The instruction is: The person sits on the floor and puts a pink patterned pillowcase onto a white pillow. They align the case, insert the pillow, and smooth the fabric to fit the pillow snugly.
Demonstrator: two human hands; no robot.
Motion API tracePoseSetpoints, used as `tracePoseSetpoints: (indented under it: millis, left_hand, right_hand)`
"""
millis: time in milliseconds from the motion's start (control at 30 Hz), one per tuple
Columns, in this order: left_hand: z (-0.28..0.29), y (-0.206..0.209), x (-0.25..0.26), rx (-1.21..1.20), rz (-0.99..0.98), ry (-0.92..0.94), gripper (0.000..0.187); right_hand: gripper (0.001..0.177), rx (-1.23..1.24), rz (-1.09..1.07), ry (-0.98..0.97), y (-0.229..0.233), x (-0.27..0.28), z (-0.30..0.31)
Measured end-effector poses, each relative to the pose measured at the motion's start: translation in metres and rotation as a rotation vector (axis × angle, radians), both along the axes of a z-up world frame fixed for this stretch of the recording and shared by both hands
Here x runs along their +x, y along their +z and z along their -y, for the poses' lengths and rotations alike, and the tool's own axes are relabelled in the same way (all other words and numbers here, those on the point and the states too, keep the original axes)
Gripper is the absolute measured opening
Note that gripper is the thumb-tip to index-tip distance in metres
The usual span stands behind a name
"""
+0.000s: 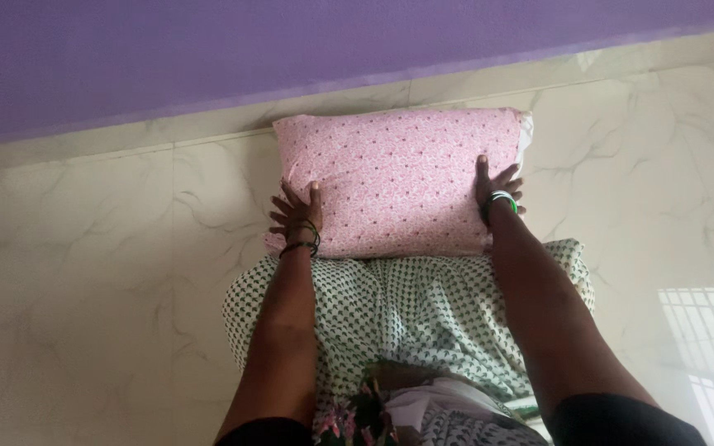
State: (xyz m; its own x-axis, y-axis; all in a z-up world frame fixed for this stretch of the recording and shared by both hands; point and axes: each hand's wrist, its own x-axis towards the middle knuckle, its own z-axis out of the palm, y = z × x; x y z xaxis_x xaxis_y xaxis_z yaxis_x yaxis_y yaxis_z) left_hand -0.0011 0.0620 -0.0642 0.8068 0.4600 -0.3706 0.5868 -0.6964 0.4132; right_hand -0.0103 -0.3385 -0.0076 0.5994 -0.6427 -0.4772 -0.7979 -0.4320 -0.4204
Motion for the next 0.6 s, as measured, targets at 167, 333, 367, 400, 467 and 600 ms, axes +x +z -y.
tracePoseSetpoints:
  millis: [167,333,367,400,467,600]
  left_hand:
    - [0.002,0.026,0.002,-0.009,0.102,0.077,0.098]
    - [-0.01,0.046,0.007,-0.253,0.682,-0.056,0.089]
    - [-0.011,0.046,0.008,-0.322,0.831,-0.077,0.086]
    - [-0.009,0.045,0.007,-0.174,0.757,-0.099,0.082]
    - [0.002,0.042,0.001,0.122,0.599,-0.14,0.075]
    - [0.049,0.031,-0.002,0.537,0.634,-0.473,0.073]
  right_hand:
    - [0.096,0.027,0.25,0.006,0.013,0.004,0.003]
    - [0.086,0.249,0.813,0.175,0.033,-0.006,0.007]
    - [0.084,0.253,0.87,0.224,0.034,-0.006,0.008]
    - [0.084,0.128,0.717,0.232,0.033,-0.005,0.007]
    - [0.083,-0.113,0.403,0.245,0.027,-0.003,0.002]
    - [0.073,-0.657,0.432,0.57,0.001,0.009,-0.039]
